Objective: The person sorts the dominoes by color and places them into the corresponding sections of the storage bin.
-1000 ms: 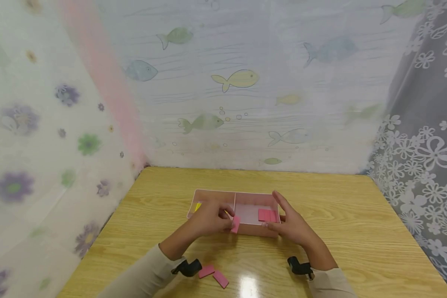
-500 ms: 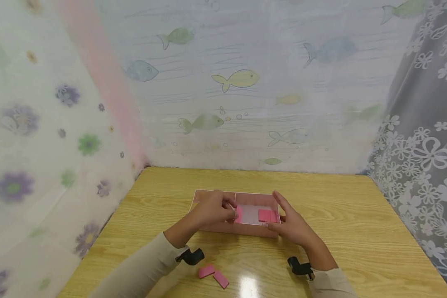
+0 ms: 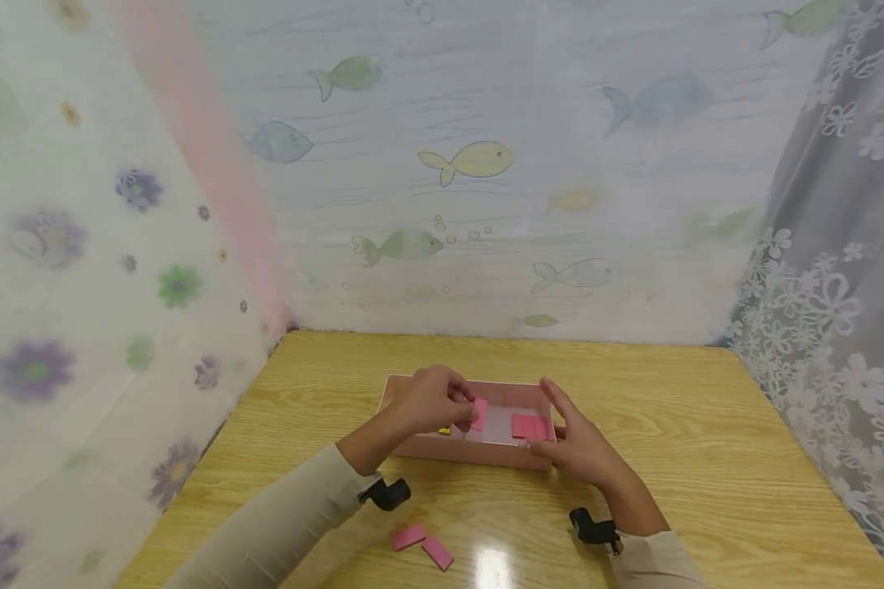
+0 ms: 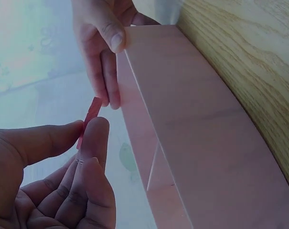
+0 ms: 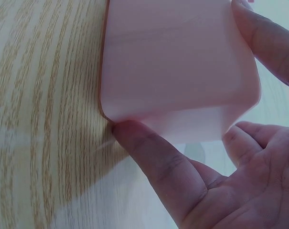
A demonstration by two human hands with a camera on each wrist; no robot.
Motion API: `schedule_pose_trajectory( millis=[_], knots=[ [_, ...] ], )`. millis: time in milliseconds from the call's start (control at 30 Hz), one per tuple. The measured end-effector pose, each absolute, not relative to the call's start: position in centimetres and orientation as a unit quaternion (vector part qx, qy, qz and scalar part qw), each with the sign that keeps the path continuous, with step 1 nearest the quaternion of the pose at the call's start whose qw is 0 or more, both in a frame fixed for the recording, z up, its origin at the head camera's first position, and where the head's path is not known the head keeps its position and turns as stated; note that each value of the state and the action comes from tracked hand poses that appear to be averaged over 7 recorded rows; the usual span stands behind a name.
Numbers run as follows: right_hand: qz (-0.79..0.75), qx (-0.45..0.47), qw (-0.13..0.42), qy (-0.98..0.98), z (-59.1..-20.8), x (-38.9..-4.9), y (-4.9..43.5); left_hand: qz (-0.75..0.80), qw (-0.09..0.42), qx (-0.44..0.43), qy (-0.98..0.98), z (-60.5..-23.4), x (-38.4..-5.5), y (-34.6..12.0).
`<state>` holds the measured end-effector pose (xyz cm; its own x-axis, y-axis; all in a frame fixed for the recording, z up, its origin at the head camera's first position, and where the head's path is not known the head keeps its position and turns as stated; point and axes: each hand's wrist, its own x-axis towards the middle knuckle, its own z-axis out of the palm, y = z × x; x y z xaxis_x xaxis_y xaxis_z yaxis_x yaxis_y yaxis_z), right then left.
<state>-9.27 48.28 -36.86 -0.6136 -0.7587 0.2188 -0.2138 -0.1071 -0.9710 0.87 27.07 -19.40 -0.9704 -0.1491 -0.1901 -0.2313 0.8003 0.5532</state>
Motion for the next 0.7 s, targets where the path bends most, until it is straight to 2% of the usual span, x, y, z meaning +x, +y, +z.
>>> schedule_pose_trajectory(
  millis=[700],
  knots=[
    [-0.636,-0.386,0.219,0.631,-36.3,-9.5,48.6,0.27,0.076,-0.127,0.951,-19.3,-1.9,28.7]
  ],
)
